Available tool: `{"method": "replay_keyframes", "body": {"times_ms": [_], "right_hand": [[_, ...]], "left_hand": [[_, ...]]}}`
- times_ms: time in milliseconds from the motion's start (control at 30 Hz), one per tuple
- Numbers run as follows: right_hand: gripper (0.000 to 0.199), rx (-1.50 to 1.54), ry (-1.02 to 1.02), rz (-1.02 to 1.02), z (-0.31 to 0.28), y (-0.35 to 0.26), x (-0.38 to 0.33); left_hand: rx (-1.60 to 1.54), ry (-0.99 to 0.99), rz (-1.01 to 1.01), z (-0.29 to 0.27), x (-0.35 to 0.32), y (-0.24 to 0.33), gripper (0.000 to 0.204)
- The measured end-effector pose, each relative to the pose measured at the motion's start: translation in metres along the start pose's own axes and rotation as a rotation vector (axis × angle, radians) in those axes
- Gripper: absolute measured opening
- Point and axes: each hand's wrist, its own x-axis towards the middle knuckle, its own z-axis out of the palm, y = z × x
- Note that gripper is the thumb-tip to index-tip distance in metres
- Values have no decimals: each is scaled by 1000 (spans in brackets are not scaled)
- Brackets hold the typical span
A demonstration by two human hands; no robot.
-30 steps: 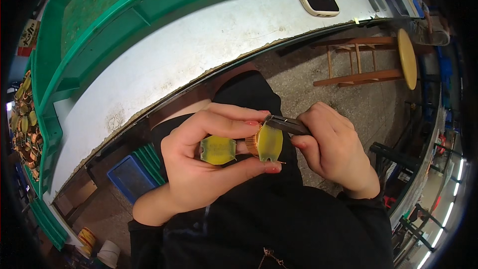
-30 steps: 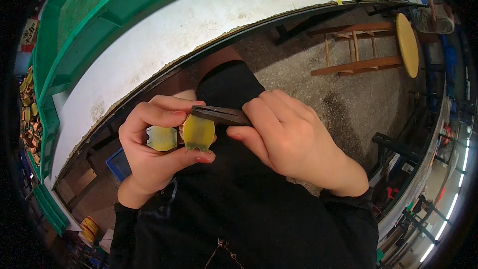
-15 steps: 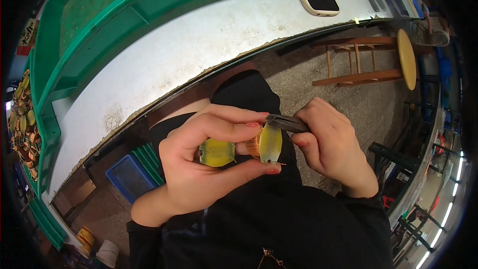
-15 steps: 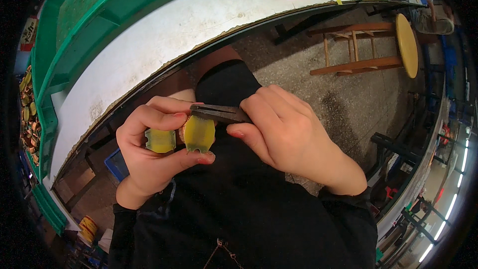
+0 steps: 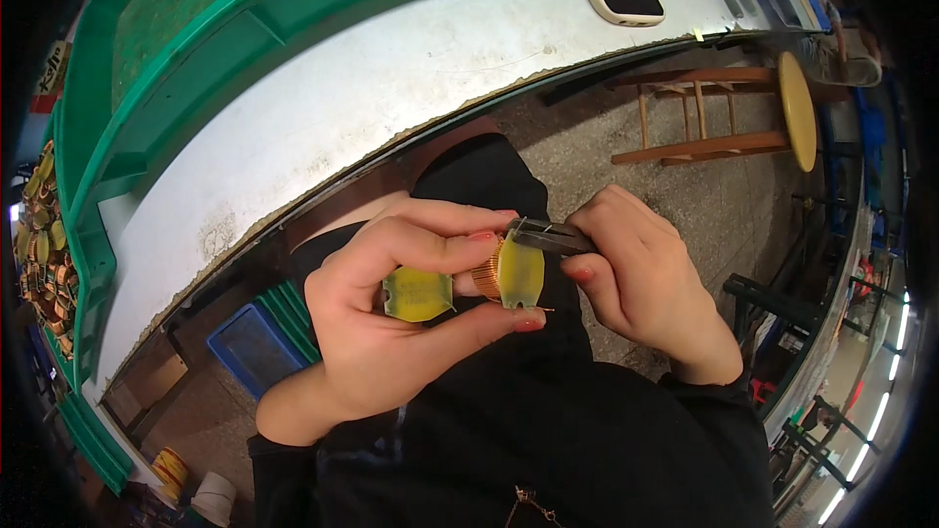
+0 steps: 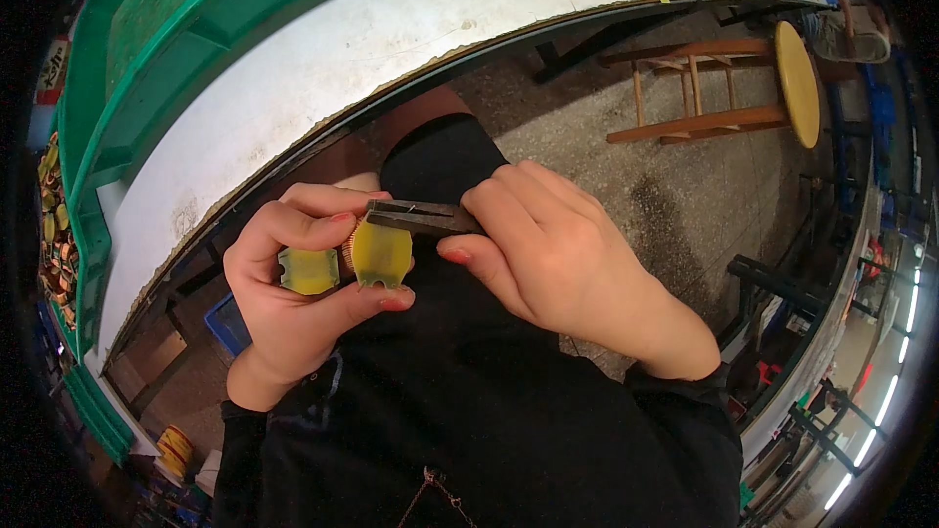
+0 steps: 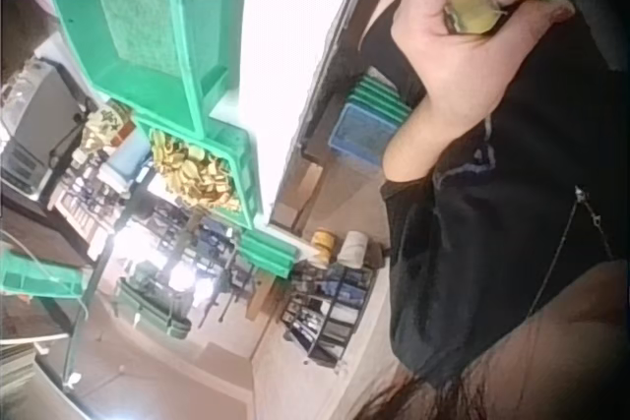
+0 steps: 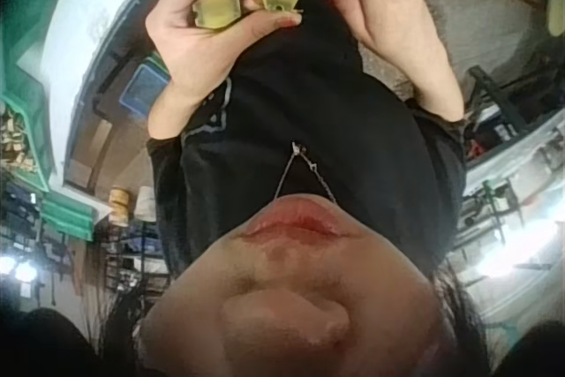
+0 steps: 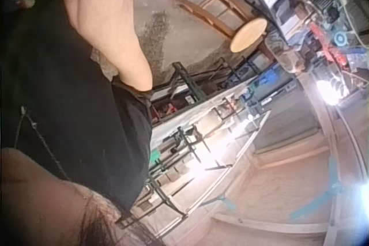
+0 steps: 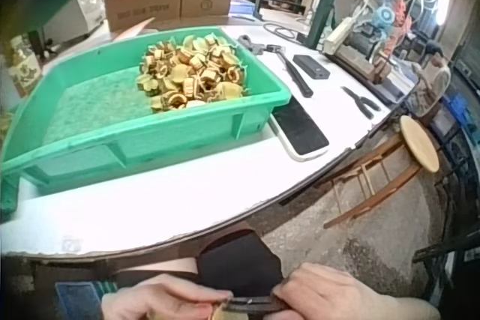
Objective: Trim and sort small metal components using nippers at a workbench.
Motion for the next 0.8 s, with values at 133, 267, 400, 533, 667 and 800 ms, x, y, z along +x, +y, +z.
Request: {"method": "replay_keyframes", "body": {"times_ms": [133,267,400,533,667,800], "right_hand": [[16,18,1,-4,-1,0,0],[16,16,-24,-5,-3,-1,2],[18,7,-31,-2,-4,-1,2],[19,-10,-18,0,-3,0,2],[21,-37,10,-3,1,3,0],[21,-250,94,-53,7,4,-1]], "left_hand": [[-5,0,6,1,0,0,39],[10,-5,35,-1,1,-2,40],[5,-20,31,-2,2,-1,39],[-12,-35,0,-2,3,1,39],[-40,-39,-50,0,3,2,38],[-86,40,-59,5,0,-2,38]]}}
